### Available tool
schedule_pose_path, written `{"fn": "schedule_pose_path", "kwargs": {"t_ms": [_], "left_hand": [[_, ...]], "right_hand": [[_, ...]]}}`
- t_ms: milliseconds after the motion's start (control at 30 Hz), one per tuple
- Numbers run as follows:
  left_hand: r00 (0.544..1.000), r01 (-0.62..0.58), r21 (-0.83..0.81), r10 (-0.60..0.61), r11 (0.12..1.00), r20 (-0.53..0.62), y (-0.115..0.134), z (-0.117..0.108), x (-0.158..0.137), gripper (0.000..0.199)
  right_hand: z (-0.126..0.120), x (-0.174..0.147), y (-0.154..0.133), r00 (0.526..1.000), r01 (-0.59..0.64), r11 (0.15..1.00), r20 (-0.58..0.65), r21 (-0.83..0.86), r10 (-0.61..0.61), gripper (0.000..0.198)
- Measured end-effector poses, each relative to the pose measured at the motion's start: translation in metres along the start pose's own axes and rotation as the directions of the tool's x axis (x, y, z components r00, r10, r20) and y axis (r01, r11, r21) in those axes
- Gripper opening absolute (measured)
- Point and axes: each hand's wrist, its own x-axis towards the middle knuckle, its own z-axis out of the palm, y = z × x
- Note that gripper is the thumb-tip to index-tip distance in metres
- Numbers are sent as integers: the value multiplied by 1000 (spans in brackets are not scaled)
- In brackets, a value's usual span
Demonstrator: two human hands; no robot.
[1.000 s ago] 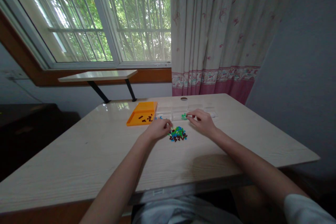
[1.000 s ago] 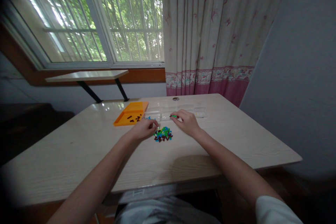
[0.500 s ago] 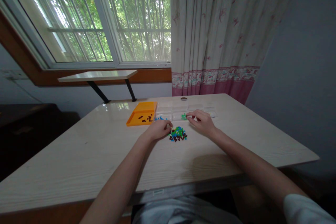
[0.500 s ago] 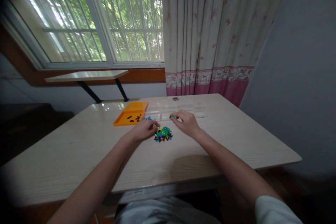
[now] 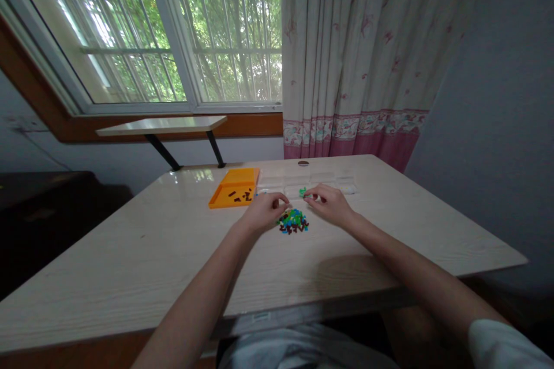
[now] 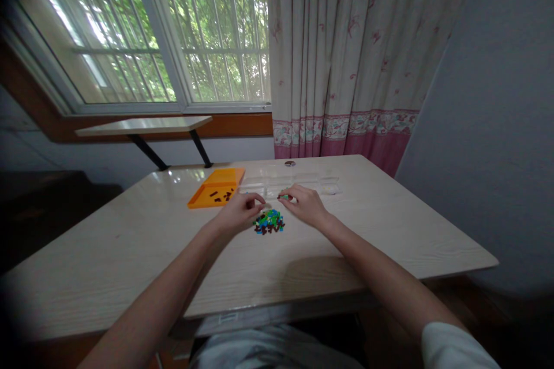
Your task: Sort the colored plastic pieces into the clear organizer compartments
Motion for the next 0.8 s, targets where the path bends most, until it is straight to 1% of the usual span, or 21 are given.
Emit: {"fn": "schedule_pose_path", "kwargs": {"t_ms": [67,133,267,400,533,667,733,800], "left_hand": [[999,-7,-56,5,998,-35,5,1,1,31],[999,-22,-84,18,996,-44,8,2,2,31],[998,-46,-99,42,994,-49,13,5,1,26],[996,-68,-106,62,992,-65,16,6,0,22],[995,-88,-117,82,989,-59,18,8,0,23],[995,-89,-88,84,992,-56,18,8,0,22],[996,-69,-42,66,997,-54,15,3,1,23],[998,-13,39,16,999,-61,8,-7,2,26]], "right_hand": [[2,-1,0,999,-16,1000,34,4,16,15],[4,-2,-2,998,-18,1000,62,4,17,15],[5,-2,-5,994,-15,1000,105,13,13,16],[5,-2,-7,993,-24,999,116,32,20,17],[5,-2,-8,990,-35,999,135,38,29,17],[4,-1,-8,983,-58,998,175,28,52,19],[5,-1,-6,975,-81,997,207,10,77,20],[6,-1,-2,960,-98,995,261,-13,98,19]]}}
